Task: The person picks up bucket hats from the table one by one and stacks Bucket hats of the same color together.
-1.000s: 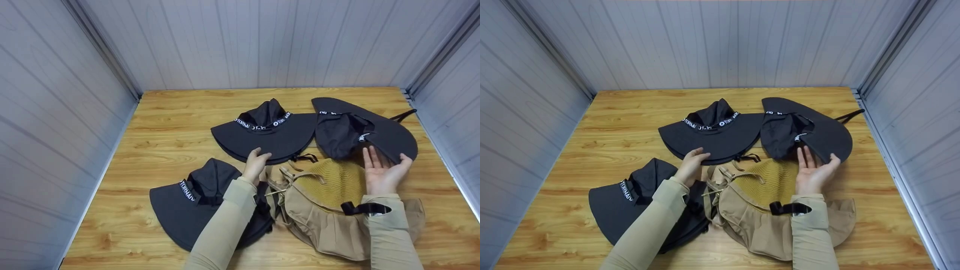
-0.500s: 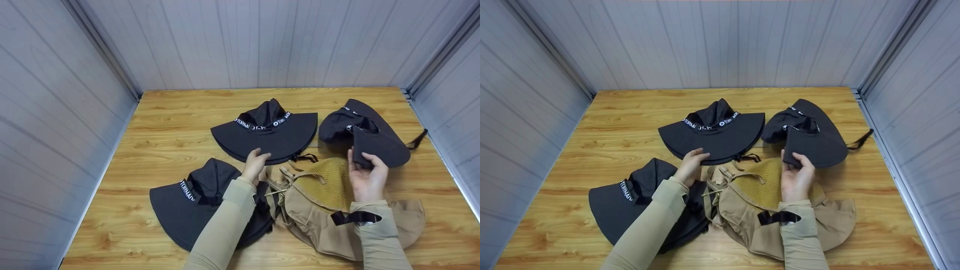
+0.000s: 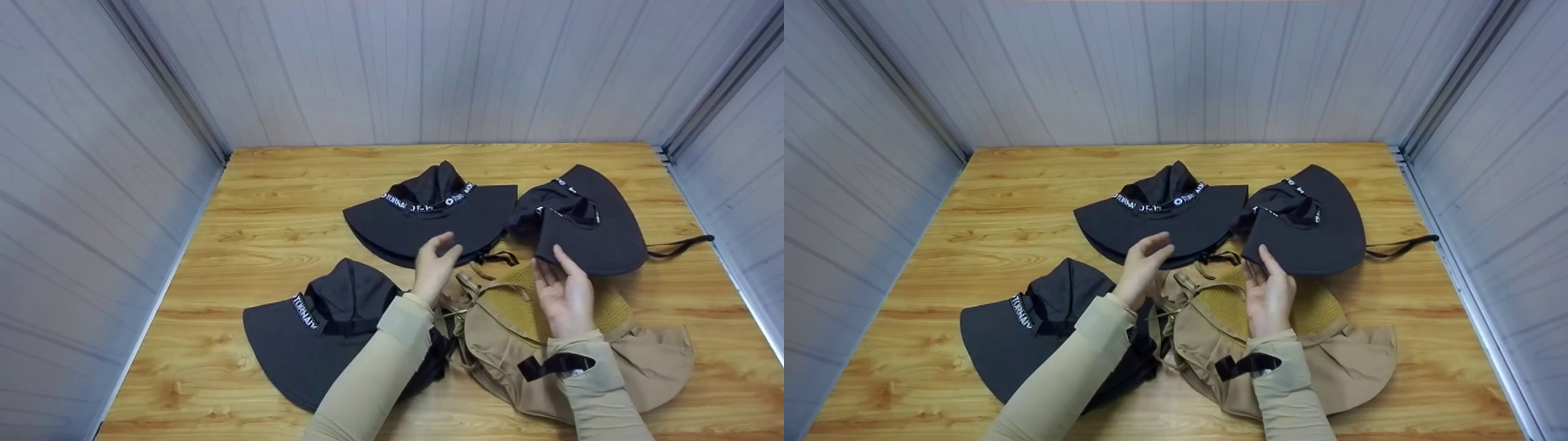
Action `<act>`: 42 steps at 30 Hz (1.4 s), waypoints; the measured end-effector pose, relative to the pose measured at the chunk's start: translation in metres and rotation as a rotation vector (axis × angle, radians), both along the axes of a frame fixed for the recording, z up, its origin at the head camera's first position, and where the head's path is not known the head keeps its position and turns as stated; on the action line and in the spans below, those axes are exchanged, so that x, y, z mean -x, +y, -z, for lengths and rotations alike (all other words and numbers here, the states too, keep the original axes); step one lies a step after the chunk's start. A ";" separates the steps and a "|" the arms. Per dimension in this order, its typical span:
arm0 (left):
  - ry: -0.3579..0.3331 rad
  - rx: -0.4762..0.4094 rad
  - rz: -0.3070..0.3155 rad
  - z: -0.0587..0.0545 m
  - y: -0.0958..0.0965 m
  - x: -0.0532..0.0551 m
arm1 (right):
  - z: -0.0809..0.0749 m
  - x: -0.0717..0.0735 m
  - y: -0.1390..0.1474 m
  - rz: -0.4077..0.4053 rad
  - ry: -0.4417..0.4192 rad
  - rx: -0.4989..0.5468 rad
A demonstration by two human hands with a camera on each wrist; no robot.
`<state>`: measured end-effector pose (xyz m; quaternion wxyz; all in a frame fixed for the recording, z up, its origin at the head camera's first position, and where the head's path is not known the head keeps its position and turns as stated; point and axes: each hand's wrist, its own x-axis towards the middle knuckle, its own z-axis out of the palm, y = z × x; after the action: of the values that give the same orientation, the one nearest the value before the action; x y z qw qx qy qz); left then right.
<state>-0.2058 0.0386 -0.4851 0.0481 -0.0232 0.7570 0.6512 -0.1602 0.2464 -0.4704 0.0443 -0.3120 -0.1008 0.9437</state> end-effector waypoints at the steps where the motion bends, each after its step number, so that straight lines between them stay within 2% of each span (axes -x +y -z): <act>1: 0.023 -0.018 0.046 -0.002 0.003 -0.002 | 0.000 0.000 -0.004 -0.008 0.011 -0.030; 4: 0.055 -0.052 0.166 -0.008 0.014 -0.009 | 0.000 -0.001 -0.015 -0.015 0.036 -0.113; 7: 0.055 -0.082 0.240 -0.011 0.026 -0.013 | 0.001 0.000 -0.024 -0.001 0.049 -0.196; 11: 0.058 -0.083 0.282 -0.011 0.039 -0.017 | 0.004 0.000 -0.034 0.017 0.079 -0.229; 13: 0.058 -0.075 0.292 -0.010 0.043 -0.017 | 0.006 -0.001 -0.038 0.021 0.100 -0.202; 20: 0.074 -0.055 0.343 -0.009 0.044 -0.021 | 0.013 -0.006 -0.046 0.062 0.188 -0.163; 25: 0.060 -0.128 0.351 -0.012 0.045 -0.022 | 0.016 -0.005 -0.051 0.084 0.264 -0.139; 34: 0.070 -0.257 0.318 -0.013 0.047 -0.021 | 0.019 -0.004 -0.066 0.046 0.326 -0.222; 37: 0.049 -0.291 0.310 -0.013 0.045 -0.020 | 0.021 -0.004 -0.066 0.021 0.327 -0.235; 42: -0.033 -0.344 0.271 -0.010 0.041 -0.019 | 0.023 -0.003 -0.064 -0.004 0.336 -0.243</act>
<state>-0.1869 0.0796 -0.4750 0.1507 0.0765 0.6299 0.7581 -0.1574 0.1828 -0.4937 0.0961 -0.1425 -0.2056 0.9634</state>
